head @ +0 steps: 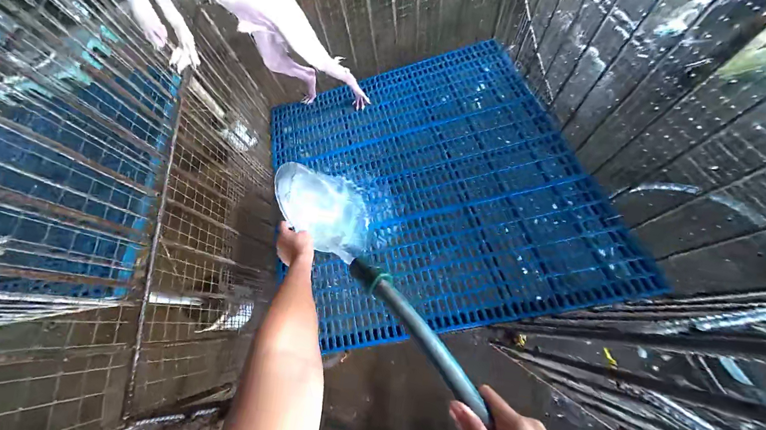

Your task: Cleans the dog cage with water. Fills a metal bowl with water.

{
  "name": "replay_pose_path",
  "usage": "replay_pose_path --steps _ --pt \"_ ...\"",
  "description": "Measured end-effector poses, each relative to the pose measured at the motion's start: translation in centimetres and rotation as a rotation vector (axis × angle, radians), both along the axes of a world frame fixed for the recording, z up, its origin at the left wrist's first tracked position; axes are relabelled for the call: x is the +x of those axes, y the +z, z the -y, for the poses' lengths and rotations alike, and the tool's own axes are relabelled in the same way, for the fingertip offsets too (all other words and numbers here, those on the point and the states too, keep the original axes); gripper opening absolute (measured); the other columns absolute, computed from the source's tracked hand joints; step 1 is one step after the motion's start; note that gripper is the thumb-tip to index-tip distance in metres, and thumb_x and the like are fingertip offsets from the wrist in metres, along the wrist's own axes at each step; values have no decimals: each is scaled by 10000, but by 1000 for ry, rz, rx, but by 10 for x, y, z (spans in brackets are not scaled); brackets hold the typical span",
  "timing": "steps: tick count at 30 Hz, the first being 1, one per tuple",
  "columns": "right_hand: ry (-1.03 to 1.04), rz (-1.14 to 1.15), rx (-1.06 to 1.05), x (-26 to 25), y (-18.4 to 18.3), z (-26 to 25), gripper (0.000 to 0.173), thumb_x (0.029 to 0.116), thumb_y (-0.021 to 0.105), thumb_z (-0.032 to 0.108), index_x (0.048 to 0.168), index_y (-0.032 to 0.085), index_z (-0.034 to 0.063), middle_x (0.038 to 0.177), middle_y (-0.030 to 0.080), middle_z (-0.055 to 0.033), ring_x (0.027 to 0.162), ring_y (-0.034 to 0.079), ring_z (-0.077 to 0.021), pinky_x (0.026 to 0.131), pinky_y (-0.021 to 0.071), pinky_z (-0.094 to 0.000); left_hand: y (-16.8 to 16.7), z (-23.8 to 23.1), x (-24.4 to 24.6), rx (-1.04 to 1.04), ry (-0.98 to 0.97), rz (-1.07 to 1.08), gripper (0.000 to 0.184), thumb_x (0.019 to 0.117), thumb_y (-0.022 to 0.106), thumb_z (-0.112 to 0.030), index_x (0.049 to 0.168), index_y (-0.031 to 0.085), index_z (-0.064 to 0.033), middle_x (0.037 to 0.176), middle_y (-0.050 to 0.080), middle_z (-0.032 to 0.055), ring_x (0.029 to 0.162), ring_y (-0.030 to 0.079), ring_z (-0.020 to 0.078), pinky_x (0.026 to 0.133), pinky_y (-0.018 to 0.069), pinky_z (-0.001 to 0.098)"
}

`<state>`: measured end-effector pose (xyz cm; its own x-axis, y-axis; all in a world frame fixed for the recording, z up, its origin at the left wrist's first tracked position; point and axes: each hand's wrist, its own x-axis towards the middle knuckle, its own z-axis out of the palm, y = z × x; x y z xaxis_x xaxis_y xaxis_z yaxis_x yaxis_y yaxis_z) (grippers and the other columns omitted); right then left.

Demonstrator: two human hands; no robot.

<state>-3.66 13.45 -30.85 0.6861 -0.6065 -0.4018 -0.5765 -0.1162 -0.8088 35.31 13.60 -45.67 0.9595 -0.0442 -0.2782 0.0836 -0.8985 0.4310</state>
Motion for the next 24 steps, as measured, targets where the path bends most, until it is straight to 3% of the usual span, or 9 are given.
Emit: replay_pose_path --steps 4,8,12,20,24 --pt "7 4 42 -5 5 -18 439 1033 565 352 1008 664 -75 640 591 -132 574 590 -261 577 481 -448 30 5 -6 259 -273 8 521 993 587 -163 1505 499 -144 1382 624 194 1278 606 362 1029 496 559" --pt "-42 55 46 -7 5 -31 433 1032 564 342 1016 667 -78 650 619 -143 575 616 -267 582 502 -461 33 16 -11 285 -429 28 419 1005 567 -176 1420 580 -119 1373 620 218 1282 596 387 1030 484 587" --pt "-77 65 38 -7 9 -34 414 1024 574 333 993 663 -69 613 577 -108 542 571 -216 549 474 -407 35 20 -20 188 -426 -3 420 1025 548 -188 1438 566 -113 1333 641 233 1274 597 403 1039 469 603" --pt "-63 -36 87 -20 19 -36 434 1035 561 354 1045 665 -68 658 609 -148 598 612 -289 605 496 -480 33 15 -26 147 -374 -41 407 1076 483 -205 1454 535 -64 1345 635 231 1287 591 395 1066 461 568" --pt "-56 -48 107 -26 18 -41 457 1037 548 360 1050 659 -83 675 624 -172 620 633 -321 624 508 -513 41 17 -30 236 -443 -63 406 1088 457 -221 1453 517 -54 1333 636 243 1283 600 382 1071 465 548"
